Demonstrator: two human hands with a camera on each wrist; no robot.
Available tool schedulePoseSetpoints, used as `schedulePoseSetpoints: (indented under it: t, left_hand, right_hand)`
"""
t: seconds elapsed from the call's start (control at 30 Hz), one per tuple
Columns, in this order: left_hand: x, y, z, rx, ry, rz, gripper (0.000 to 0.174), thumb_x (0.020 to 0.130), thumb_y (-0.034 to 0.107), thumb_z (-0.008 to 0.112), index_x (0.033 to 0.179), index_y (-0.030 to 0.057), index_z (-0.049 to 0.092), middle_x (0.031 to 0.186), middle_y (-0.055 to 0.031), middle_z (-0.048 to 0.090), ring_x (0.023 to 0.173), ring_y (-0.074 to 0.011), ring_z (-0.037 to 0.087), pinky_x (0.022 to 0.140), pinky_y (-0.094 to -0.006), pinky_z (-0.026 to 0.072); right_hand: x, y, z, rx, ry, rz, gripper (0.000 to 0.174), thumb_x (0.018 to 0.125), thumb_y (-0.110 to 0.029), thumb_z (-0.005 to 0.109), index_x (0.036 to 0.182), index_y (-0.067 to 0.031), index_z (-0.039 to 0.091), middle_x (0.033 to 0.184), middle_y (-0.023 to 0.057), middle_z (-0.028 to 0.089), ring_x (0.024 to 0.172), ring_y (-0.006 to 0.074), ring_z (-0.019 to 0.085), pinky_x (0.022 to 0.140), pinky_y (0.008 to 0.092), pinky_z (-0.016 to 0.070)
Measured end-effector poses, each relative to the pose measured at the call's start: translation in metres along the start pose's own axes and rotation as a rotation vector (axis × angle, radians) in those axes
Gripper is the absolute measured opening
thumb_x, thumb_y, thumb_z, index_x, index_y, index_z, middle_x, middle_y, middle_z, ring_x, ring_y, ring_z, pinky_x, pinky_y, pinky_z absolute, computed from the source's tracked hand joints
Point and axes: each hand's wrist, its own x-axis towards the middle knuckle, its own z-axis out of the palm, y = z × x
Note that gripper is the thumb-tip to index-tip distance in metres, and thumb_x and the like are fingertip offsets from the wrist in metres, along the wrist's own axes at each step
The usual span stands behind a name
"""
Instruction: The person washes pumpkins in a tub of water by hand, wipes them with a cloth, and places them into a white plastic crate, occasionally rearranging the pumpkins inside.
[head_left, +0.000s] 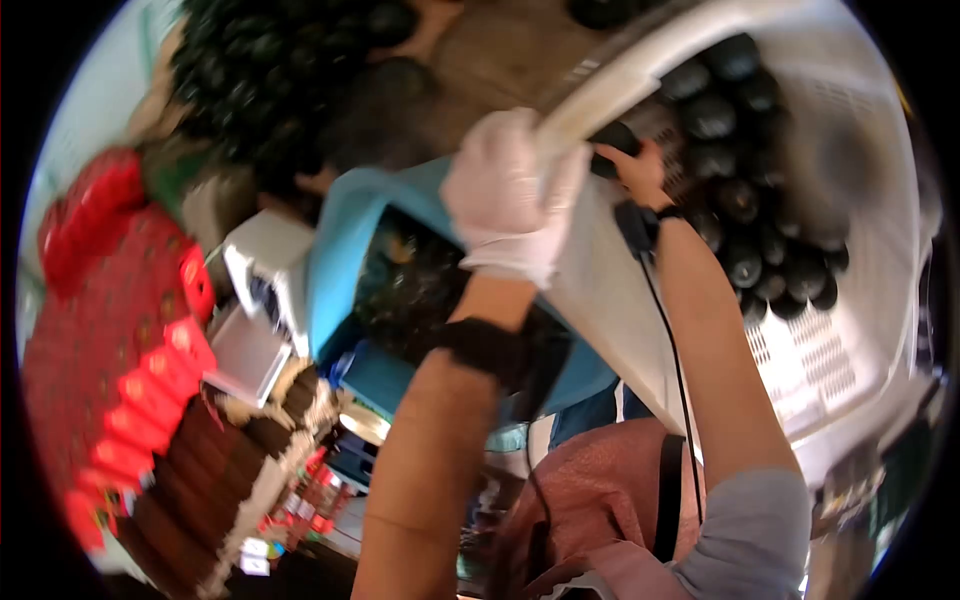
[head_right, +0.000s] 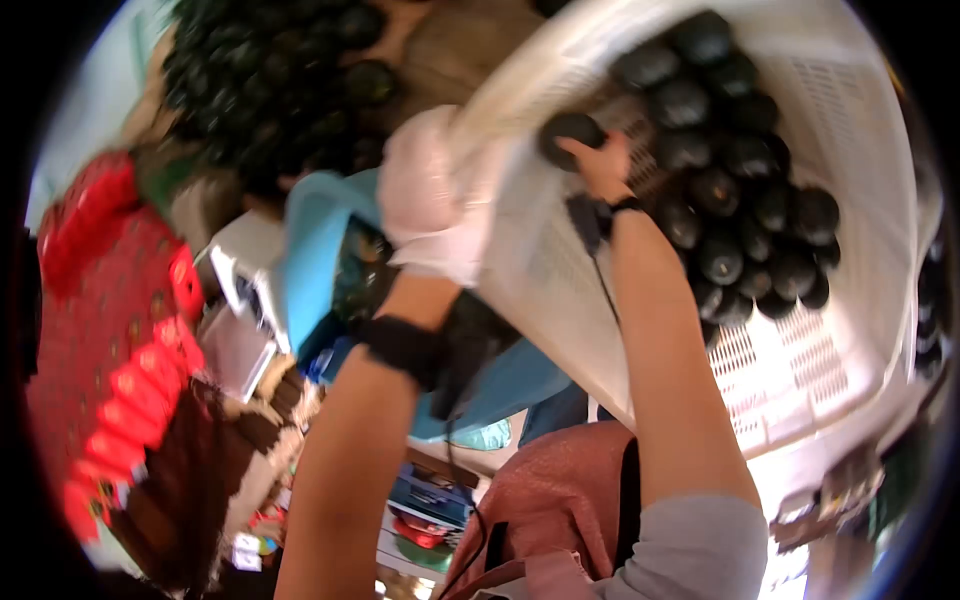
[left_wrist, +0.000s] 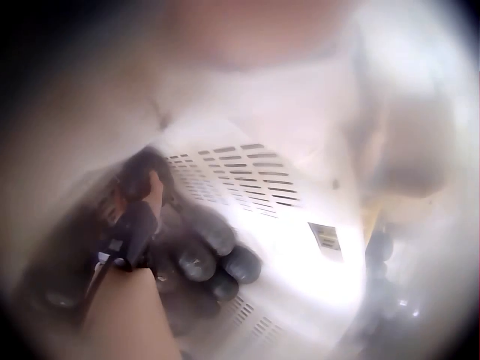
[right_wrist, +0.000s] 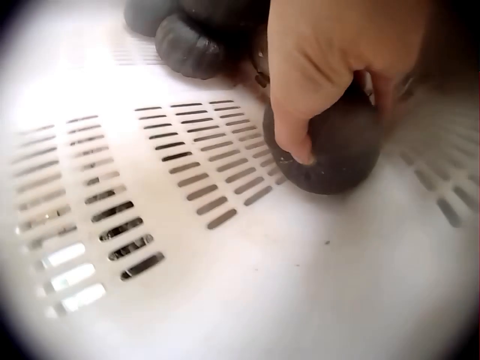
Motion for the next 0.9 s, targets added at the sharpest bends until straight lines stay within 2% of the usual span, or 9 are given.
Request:
schedulePoseSetpoints:
  t: [0.07,0.13,0.27,0.33,0.47,0.6,0.7,0.8,0.9]
  left_hand:
    - [0.0,0.005,-0.008,0.019,-0.053,-0.11,0.046,0.077,0.043,0.072,0.104,0.0075,0.06,0.105,-0.0125,0.062,0.095,-0.0338,0.059,0.076,-0.0459,0.0462]
    - [0.002,0.009,-0.016,0.03,-0.025,-0.138,0.042,0.08,0.044,0.068,0.099,0.0077,0.06,0.1,-0.0127,0.061,0.091,-0.0341,0.058,0.074,-0.0461,0.0454]
    - [0.002,0.014,-0.016,0.099,-0.01,-0.218,0.042,0.078,0.05,0.065,0.094,0.0119,0.061,0.098,-0.0087,0.06,0.088,-0.0303,0.058,0.071,-0.0446,0.043]
    - [0.0,0.015,-0.016,0.067,-0.139,-0.316,0.041,0.077,0.051,0.066,0.094,0.0132,0.061,0.098,-0.0073,0.059,0.088,-0.0295,0.058,0.073,-0.0446,0.0423]
    - [0.004,0.02,-0.023,0.085,-0.217,-0.36,0.041,0.077,0.051,0.066,0.095,0.0133,0.061,0.095,-0.0072,0.058,0.087,-0.0291,0.058,0.073,-0.0451,0.0425]
    - [0.005,0.021,-0.032,0.072,-0.183,-0.323,0.035,0.08,0.047,0.066,0.093,0.0145,0.061,0.09,-0.0089,0.058,0.083,-0.0303,0.059,0.068,-0.0455,0.0445]
    - [0.004,0.019,-0.022,-0.004,-0.093,-0.162,0.025,0.079,0.036,0.07,0.084,0.0134,0.062,0.085,-0.0081,0.06,0.079,-0.0319,0.058,0.066,-0.0461,0.0476]
    - [0.007,0.02,-0.017,0.054,-0.153,-0.206,0.036,0.084,0.048,0.063,0.091,0.0131,0.066,0.091,-0.0112,0.062,0.084,-0.034,0.06,0.071,-0.0473,0.0488]
    - [0.002,0.014,-0.011,0.075,-0.191,-0.207,0.045,0.088,0.052,0.056,0.102,0.0093,0.058,0.103,-0.0148,0.059,0.09,-0.0373,0.059,0.076,-0.0484,0.0474]
  right_hand:
    - [-0.004,0.002,-0.01,-0.078,-0.026,-0.144,0.075,0.058,-0.04,0.089,0.111,0.0049,0.061,0.1,0.0168,0.066,0.094,0.0255,0.064,0.066,0.0366,0.0543]
    - [-0.035,-0.017,-0.033,0.218,-0.15,0.046,0.065,0.063,-0.037,0.087,0.111,-0.0016,0.063,0.1,0.0099,0.066,0.087,0.0172,0.065,0.064,0.0337,0.0556]
    - [-0.13,-0.005,-0.113,0.745,-0.293,0.038,0.05,0.085,-0.024,0.066,0.13,-0.0098,0.049,0.126,0.0066,0.055,0.113,0.0211,0.056,0.09,0.0371,0.0486]
    - [-0.187,0.014,-0.157,0.817,-0.329,0.073,0.069,0.083,-0.02,0.064,0.145,-0.0109,0.034,0.134,0.0111,0.049,0.122,0.0265,0.051,0.101,0.0386,0.0443]
    - [-0.293,0.026,-0.19,0.358,-0.47,-0.096,0.082,0.057,-0.026,0.084,0.125,-0.0063,0.044,0.119,0.0082,0.052,0.109,0.0225,0.053,0.095,0.0356,0.0448]
    - [-0.363,-0.002,-0.127,-0.132,-0.442,-0.18,0.075,0.058,-0.029,0.088,0.116,-0.0014,0.049,0.107,0.0148,0.056,0.094,0.0262,0.06,0.079,0.0386,0.0515]
    - [-0.388,-0.014,-0.084,-0.419,-0.325,-0.278,0.066,0.064,-0.027,0.082,0.117,-0.0054,0.05,0.118,0.0173,0.051,0.114,0.0385,0.047,0.091,0.0447,0.0461]
    - [-0.39,0.011,-0.083,-0.329,-0.373,-0.341,0.068,0.073,-0.022,0.077,0.132,-0.0078,0.046,0.118,0.0168,0.054,0.112,0.0363,0.051,0.09,0.0422,0.0482]
    - [-0.396,0.031,-0.135,0.192,-0.363,0.013,0.047,0.085,-0.02,0.071,0.125,-0.0033,0.053,0.1,0.0099,0.064,0.09,0.0217,0.063,0.077,0.0332,0.0517]
